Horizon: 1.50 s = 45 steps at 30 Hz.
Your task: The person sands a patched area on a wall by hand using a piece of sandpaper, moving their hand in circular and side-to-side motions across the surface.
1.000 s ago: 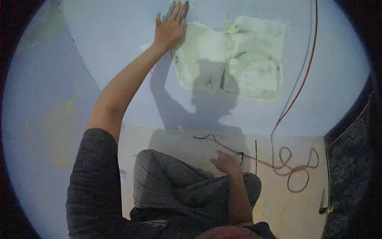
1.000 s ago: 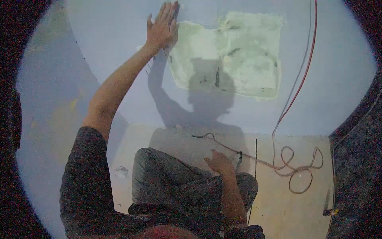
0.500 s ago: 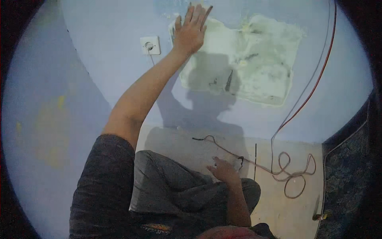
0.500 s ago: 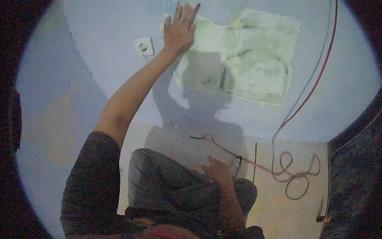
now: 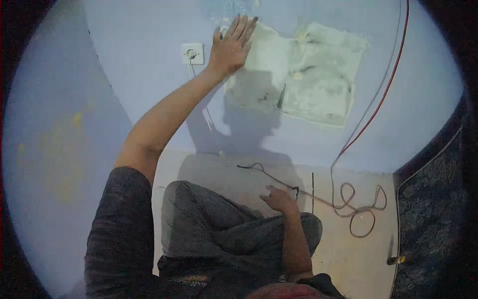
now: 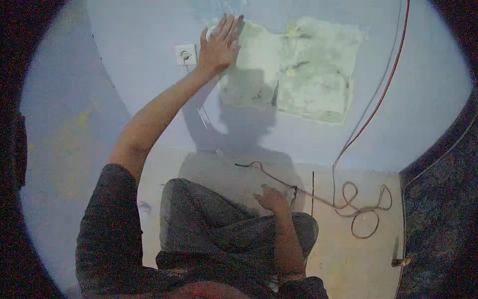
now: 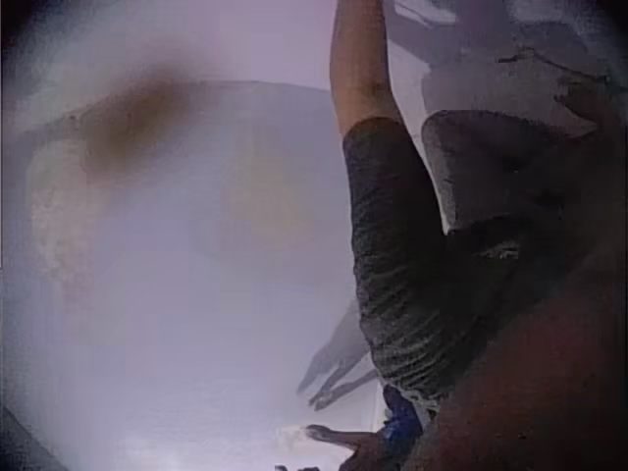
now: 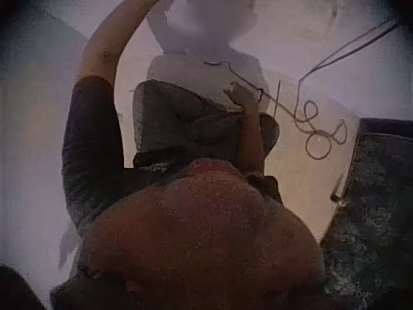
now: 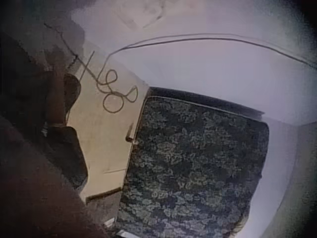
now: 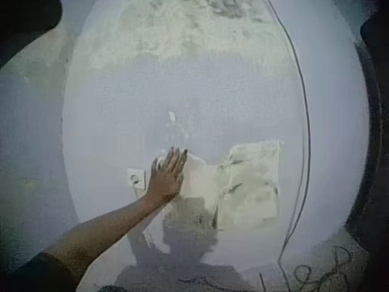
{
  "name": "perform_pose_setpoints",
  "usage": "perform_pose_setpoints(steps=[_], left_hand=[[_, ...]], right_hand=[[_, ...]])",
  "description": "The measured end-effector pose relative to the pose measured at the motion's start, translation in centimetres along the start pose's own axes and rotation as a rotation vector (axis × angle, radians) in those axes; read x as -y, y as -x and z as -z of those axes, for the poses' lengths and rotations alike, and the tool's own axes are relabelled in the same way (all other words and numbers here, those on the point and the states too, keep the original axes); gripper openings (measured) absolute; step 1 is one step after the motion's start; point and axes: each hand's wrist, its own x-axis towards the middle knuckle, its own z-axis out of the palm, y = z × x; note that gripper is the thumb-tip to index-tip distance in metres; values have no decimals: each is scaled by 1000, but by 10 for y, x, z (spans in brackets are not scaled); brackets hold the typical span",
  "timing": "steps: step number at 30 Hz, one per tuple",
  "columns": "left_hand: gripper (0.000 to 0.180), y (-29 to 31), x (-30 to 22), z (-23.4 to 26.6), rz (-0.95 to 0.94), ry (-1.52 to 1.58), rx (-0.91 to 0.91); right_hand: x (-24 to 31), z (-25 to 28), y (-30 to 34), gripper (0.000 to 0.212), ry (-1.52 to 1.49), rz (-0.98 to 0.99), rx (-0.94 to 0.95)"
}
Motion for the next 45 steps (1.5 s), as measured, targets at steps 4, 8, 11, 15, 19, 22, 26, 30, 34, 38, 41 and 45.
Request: perform_pose_setpoints(steps=[4,8,11,15,19,22,26,30,34,38,41,45], left_hand=[[65,-52,-3,25,-45,-65,-39],[65,-93,1,21,-39,8,-58],[67,-91,-3,-8,-22,-49,-62],[62,-46,-12,-53,-33,-14,-151],[59,-20,-12,-65,-55,-232,-65],[62,-7,-9,-60,-70,-141,42],[65,15,-4,-58,-100,-136,123],[62,33,-3,-48,-172,-165,203],[60,23,20,-43,-194,-94,169],[62,-33,21,-21,-139,-116,-69],[65,-80,17,-4,-102,-102,-120],[67,-105,3,1,-31,-41,-90]], right_hand=[[9,-2,2,73,33,2,-16],[1,-9,-7,76,49,27,28],[-2,-17,-5,75,63,0,-38],[-3,-22,0,72,56,39,-79],[-3,-18,0,72,4,121,-105],[9,-7,4,72,-16,43,-3],[14,-4,14,72,-59,7,-32],[18,11,18,75,-28,-60,41],[10,2,9,76,48,-27,12],[2,-8,0,76,-20,33,-10],[13,2,8,78,47,-7,15],[18,3,10,75,-6,-64,35]])
